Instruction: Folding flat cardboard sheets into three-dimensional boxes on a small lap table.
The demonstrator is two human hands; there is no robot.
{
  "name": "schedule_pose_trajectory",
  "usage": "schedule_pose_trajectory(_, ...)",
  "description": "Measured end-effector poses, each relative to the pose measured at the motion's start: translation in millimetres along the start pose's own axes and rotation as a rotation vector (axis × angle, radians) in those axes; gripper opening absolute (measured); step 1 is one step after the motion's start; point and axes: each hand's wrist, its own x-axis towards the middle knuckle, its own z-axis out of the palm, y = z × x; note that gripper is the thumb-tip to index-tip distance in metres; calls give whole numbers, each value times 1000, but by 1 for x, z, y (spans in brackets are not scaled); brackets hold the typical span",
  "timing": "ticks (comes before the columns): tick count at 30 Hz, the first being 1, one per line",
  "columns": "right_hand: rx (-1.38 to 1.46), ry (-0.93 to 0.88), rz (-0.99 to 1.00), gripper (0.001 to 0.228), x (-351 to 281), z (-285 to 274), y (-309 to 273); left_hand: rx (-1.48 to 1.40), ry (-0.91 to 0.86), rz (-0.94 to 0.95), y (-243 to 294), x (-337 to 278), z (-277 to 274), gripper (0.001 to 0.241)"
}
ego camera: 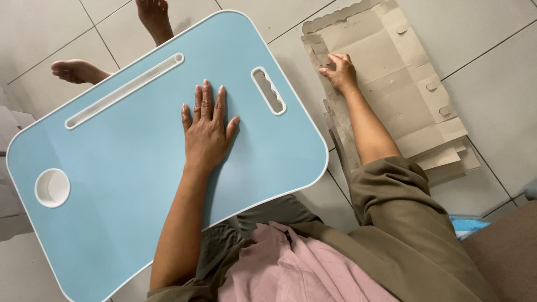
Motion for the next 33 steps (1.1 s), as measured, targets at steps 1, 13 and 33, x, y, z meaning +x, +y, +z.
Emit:
schedule_pose_trajectory(1,-13,-23,-13,55,2,0,1,3,3,2,0,0,1,70)
schedule_pose_trajectory(13,-387,-315,-22,80,28,-17,-44,13,-1,-5,-1,0,0,70)
schedule_pose_trajectory(33,-268,-121,-98,43,34,-22,-2,5,12,1,-2,1,2,70)
